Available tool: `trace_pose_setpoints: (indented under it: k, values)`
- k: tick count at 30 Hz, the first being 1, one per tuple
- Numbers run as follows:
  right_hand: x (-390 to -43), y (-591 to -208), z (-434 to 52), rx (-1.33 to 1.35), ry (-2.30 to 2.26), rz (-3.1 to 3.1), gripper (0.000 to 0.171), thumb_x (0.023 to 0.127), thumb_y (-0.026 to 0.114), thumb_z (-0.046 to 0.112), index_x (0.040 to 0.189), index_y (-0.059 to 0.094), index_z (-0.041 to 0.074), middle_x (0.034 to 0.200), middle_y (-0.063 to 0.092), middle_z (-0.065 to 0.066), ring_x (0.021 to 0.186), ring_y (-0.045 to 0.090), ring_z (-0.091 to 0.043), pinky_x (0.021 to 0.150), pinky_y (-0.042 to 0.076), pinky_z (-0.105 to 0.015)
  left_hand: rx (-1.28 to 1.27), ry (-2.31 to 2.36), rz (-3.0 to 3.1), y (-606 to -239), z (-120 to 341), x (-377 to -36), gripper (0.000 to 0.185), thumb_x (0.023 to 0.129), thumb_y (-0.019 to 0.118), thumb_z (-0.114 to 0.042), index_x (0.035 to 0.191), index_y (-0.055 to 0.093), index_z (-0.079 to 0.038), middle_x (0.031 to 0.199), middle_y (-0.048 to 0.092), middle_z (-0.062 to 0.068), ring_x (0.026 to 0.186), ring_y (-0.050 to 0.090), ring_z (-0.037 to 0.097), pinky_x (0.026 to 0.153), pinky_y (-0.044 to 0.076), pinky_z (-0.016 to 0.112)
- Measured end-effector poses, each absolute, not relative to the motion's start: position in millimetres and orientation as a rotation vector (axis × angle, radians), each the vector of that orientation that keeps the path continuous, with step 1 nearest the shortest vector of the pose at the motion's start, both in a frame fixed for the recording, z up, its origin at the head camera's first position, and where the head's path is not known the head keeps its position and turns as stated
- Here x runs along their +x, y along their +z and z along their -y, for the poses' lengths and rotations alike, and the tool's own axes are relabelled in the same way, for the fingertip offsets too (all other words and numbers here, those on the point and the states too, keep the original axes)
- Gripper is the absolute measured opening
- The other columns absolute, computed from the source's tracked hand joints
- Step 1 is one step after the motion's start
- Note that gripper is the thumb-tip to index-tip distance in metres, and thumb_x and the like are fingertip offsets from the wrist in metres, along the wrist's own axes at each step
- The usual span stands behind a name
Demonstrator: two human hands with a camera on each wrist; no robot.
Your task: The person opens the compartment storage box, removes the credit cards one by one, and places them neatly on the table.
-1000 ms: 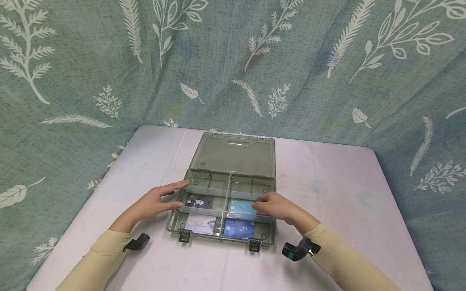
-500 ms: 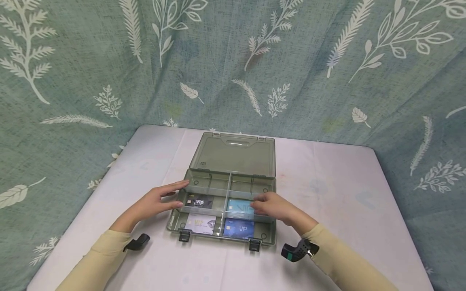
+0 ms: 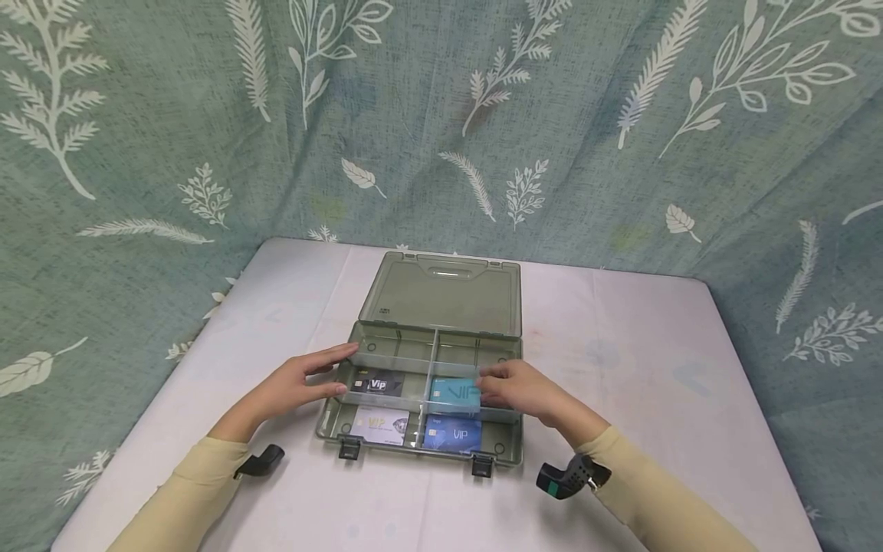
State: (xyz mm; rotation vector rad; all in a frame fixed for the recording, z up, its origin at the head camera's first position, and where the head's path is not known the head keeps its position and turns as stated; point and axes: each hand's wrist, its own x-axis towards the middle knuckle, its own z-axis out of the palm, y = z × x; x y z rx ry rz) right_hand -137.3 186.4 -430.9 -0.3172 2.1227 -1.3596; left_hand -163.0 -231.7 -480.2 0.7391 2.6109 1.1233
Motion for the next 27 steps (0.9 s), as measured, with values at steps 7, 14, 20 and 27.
trace_pose_setpoints:
  k: [7,14,20,27]
  values:
    - [-138,-421,-186,-0.315,-1.417,-2.116,0.054,0.106,0.054,0.021,0.144,0.045,-0.015,0.139,0.056,-0.031,0.118,0.065,-0.038,0.105,0.051,-0.05,0.726,1.138,-2.594,-480,232,-162,0.073,0.091,0.076,-0.04,0.155,0.047,-0.021,0.161,0.04,0.002,0.145,0.041,0.03,0.115,0.041,0.049]
    - [-139,-416,-184,-0.334,-1.441,-2.135,0.05,0.107,0.052,0.018,0.145,0.045,-0.013,0.14,0.056,-0.03,0.118,0.066,-0.036,0.104,0.053,-0.047,0.73,1.129,-2.592,-478,229,-161,0.074,0.091,0.076,-0.039,0.155,0.046,-0.019,0.161,0.039,0.002,0.146,0.039,0.031,0.115,0.041,0.05]
    - [-140,-416,-181,-0.364,-1.48,-2.122,0.046,0.108,0.05,0.015,0.145,0.046,-0.012,0.14,0.057,-0.028,0.119,0.065,-0.037,0.104,0.052,-0.049,0.721,1.126,-2.599,-478,229,-161,0.074,0.091,0.076,-0.04,0.155,0.046,-0.02,0.161,0.039,0.003,0.146,0.039,0.031,0.115,0.04,0.05]
    - [-144,-422,-176,-0.414,-1.5,-2.148,0.044,0.108,0.052,0.015,0.144,0.05,-0.009,0.134,0.063,-0.023,0.117,0.063,-0.041,0.101,0.055,-0.047,0.722,1.131,-2.602,-478,231,-161,0.073,0.091,0.076,-0.04,0.155,0.046,-0.024,0.161,0.039,0.005,0.146,0.039,0.032,0.115,0.04,0.051]
